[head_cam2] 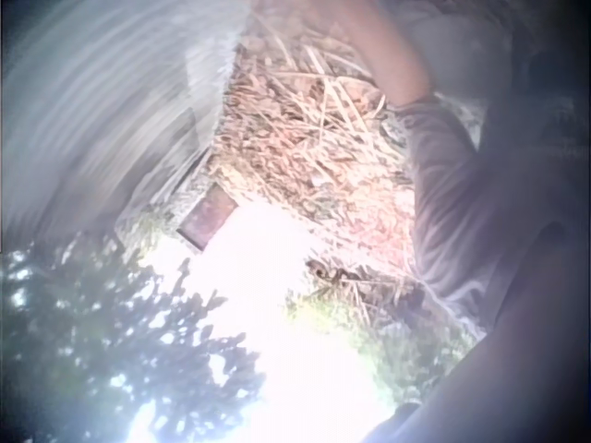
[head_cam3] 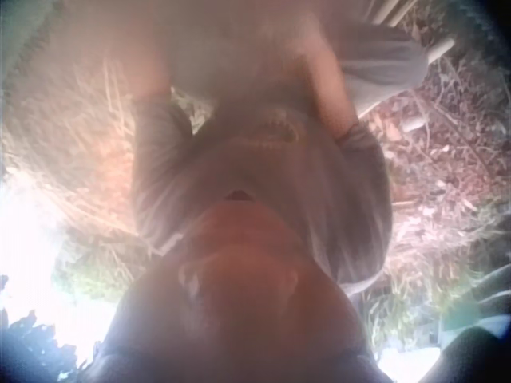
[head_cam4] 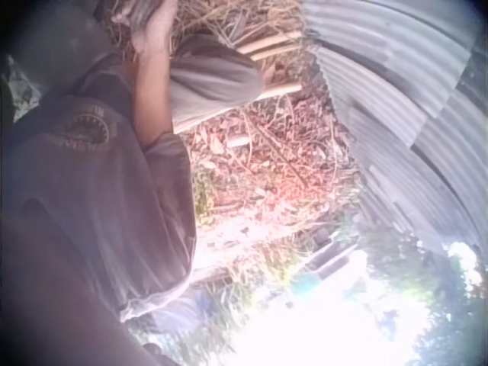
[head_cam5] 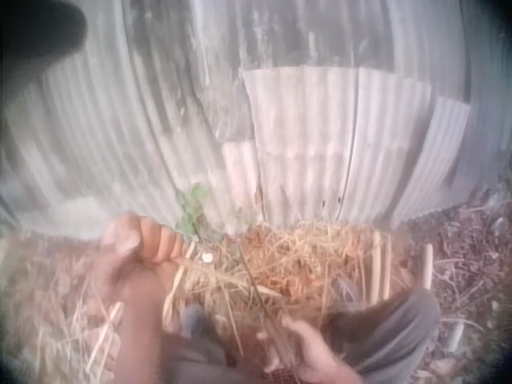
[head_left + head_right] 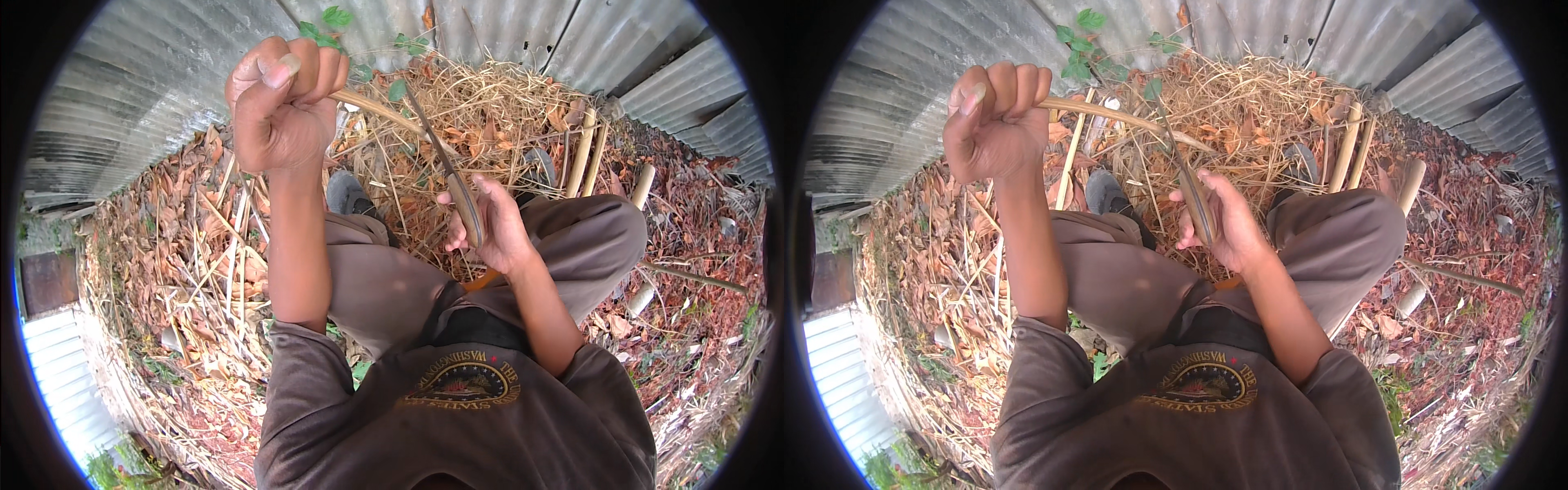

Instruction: The person sits on the ground and uses a blue utility knife to shave the bark off a long wooden stick. They rotate the stick and scrape the surface repeatedly. Later, they switch to using a machete to continue shaving the stick.

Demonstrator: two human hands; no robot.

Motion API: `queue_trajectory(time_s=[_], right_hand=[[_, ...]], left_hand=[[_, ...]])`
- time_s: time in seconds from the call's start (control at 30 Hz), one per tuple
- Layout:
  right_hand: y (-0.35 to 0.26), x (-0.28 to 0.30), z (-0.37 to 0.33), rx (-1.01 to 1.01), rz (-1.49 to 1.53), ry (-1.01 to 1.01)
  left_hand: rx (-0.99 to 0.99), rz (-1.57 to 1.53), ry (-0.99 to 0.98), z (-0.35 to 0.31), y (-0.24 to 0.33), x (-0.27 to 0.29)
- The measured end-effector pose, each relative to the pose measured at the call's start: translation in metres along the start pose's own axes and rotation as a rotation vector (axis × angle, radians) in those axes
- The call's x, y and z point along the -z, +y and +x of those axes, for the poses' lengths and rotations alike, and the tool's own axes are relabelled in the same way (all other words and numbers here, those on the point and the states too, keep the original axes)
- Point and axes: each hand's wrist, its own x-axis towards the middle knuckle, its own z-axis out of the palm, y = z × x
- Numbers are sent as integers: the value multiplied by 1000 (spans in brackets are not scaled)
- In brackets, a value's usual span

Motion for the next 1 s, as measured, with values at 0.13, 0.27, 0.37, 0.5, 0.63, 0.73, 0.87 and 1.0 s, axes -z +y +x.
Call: queue_trajectory(time_s=[0.13, 0.27, 0.37, 0.5, 0.63, 0.73, 0.87, 1.0], right_hand=[[-17, -16, -2, 57, -15, -8], [-27, -23, -2, 57, -82, -31], [-22, -16, 2, 8, -256, 38], [3, 2, 20, -76, -723, 314], [57, 53, 54, 169, -884, 472], [65, 43, 58, 350, -1148, 627], [57, 22, 56, 383, -1157, 674], [60, 21, 55, 359, -1232, 688]], left_hand=[[-3, 9, -9, 0, 0, 1], [-11, 20, 2, 1, -1, 3], [36, 120, 58, 1, 2, 4], [22, 135, 60, -2, 4, 3], [24, 78, 65, -7, 3, -11], [2, 35, 37, -7, 2, -6], [-6, 5, -8, -7, 4, 2], [43, 108, 56, -8, 6, -6]])
